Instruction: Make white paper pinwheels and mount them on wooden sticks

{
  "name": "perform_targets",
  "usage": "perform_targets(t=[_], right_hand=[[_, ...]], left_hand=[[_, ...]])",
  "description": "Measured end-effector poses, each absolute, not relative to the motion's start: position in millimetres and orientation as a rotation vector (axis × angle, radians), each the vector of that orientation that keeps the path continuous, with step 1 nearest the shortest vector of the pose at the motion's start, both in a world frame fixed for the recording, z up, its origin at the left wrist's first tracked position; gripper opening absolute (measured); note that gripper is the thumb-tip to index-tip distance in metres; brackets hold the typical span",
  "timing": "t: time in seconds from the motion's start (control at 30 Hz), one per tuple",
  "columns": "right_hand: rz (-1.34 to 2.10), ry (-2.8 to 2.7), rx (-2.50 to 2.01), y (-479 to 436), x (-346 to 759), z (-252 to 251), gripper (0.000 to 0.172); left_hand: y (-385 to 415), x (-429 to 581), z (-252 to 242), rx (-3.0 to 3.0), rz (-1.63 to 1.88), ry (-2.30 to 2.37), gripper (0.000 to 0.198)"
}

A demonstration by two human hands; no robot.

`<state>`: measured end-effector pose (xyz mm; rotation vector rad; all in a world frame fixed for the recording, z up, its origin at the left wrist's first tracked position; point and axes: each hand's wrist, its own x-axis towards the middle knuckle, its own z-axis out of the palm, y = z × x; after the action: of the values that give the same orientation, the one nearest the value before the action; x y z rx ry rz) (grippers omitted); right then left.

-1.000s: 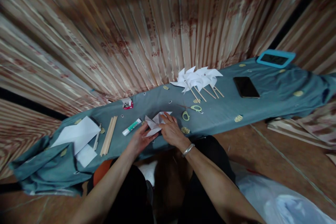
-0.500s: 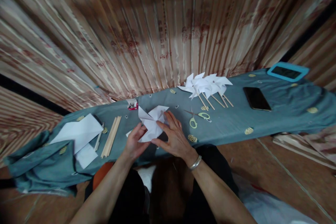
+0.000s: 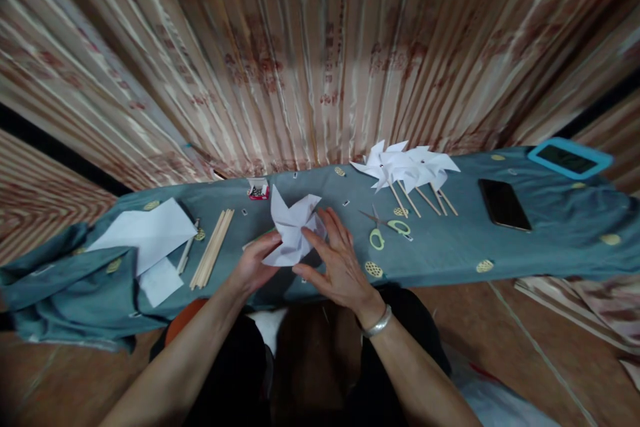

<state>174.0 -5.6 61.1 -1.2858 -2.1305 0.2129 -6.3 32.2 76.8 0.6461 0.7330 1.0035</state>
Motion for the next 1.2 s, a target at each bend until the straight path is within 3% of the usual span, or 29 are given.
perform_targets(t=[0.4,1.2], right_hand=[[0.071,-2.146,-1.338,-4.3,168.9,58.9,0.061],[0.146,-2.062,-1.285,-2.8,177.8,56.8,0.046]], left_hand=[[36.5,0.8,69.0,0.683,1.038,0.755,0.031],[32.5,-3.2,72.2,0.774,0.975,0.716,0.033]])
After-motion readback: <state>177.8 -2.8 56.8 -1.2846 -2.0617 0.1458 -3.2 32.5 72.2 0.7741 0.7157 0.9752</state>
